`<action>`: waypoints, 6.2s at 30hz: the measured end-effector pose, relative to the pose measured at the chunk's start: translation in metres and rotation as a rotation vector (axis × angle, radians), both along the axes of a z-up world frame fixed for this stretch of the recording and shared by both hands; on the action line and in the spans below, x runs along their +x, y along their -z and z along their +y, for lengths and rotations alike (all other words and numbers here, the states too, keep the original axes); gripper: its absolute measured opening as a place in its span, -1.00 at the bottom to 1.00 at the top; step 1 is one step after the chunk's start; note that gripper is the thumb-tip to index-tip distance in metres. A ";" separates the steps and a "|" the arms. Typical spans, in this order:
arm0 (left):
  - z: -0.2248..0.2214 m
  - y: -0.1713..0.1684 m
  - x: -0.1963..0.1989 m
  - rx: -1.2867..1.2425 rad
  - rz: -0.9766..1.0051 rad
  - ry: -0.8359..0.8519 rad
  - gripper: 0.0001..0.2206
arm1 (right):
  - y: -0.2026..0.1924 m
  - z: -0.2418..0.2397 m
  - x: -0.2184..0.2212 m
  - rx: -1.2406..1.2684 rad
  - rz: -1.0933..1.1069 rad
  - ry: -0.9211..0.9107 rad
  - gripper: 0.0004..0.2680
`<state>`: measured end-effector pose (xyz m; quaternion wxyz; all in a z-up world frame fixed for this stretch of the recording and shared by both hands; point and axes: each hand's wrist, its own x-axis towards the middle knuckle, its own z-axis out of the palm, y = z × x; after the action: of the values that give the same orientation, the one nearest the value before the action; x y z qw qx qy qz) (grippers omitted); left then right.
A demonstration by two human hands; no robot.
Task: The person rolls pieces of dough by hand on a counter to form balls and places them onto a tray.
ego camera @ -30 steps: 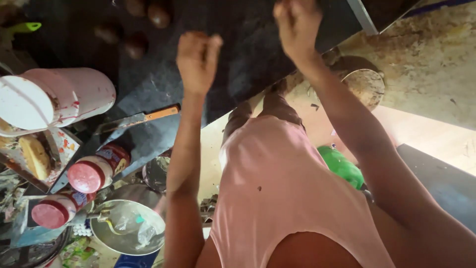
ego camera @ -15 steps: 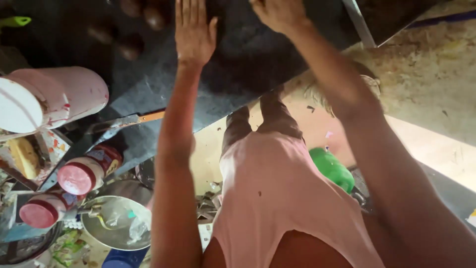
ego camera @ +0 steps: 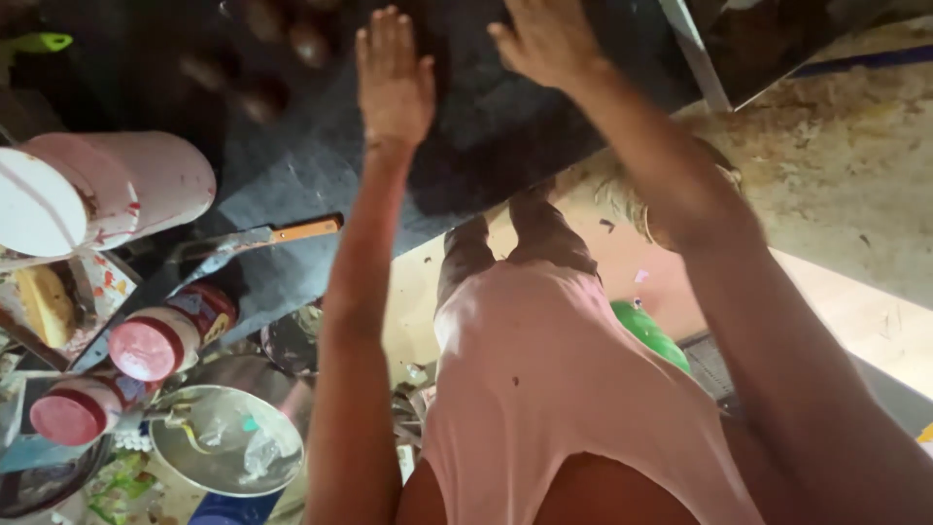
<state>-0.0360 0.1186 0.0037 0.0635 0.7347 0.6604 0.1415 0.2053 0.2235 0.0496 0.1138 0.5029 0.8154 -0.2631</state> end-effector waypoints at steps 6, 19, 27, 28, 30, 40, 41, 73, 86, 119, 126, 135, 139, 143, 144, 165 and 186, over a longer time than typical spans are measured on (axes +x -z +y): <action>-0.141 -0.007 -0.035 -0.296 0.380 0.240 -0.36 | 0.047 -0.160 0.087 0.422 0.527 -0.235 -0.44; -0.063 0.007 -0.047 0.105 -0.122 0.047 -0.51 | -0.002 -0.062 0.078 0.609 0.160 -0.442 -0.50; -0.131 0.018 0.040 0.078 0.078 0.078 -0.45 | 0.036 -0.132 -0.003 0.795 0.001 -0.585 -0.44; -0.098 0.013 0.043 0.073 0.036 -0.011 -0.47 | 0.029 -0.096 -0.019 0.674 0.136 -0.431 -0.43; -0.033 0.006 0.031 0.050 0.046 -0.026 -0.48 | 0.015 -0.035 -0.028 0.373 0.180 -0.215 -0.49; -0.186 0.002 -0.014 -0.243 0.034 0.227 -0.38 | 0.029 -0.178 0.083 0.381 -0.066 -0.608 -0.45; -0.178 0.005 0.002 -0.172 0.010 0.225 -0.40 | 0.030 -0.180 0.065 0.529 0.037 -0.592 -0.48; -0.159 0.012 0.048 -0.047 -0.021 0.060 -0.44 | 0.039 -0.175 0.043 0.480 0.173 -0.362 -0.41; -0.173 -0.002 -0.005 -0.141 0.133 0.152 -0.39 | 0.037 -0.182 0.102 0.396 0.223 -0.344 -0.41; -0.154 0.013 0.032 -0.023 0.011 0.161 -0.47 | 0.017 -0.170 0.013 0.696 0.158 -0.448 -0.46; -0.045 0.006 -0.030 0.091 0.008 -0.025 -0.55 | 0.013 -0.032 0.058 0.390 0.314 -0.236 -0.53; -0.114 0.009 0.034 -0.006 0.050 0.060 -0.46 | 0.046 -0.140 -0.027 0.651 0.208 -0.449 -0.50; -0.035 -0.003 0.002 0.060 -0.032 -0.097 -0.50 | 0.018 -0.021 -0.017 0.249 0.181 -0.189 -0.50; -0.100 -0.007 -0.053 0.039 -0.127 0.031 -0.48 | 0.005 -0.086 0.089 0.859 -0.170 -0.644 -0.51; -0.129 -0.004 -0.054 0.056 -0.142 0.072 -0.47 | 0.020 -0.118 0.079 0.667 -0.200 -0.543 -0.47; -0.130 0.007 0.012 0.009 -0.002 0.131 -0.46 | 0.028 -0.153 -0.017 0.918 0.202 -0.535 -0.51; -0.042 -0.005 -0.050 -0.023 -0.054 -0.026 -0.51 | 0.018 -0.037 -0.002 0.440 0.209 -0.260 -0.50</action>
<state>-0.0858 0.0763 0.0085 0.0879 0.7213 0.6694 0.1544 0.2032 0.1864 0.0318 -0.0501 0.3767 0.9180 -0.1134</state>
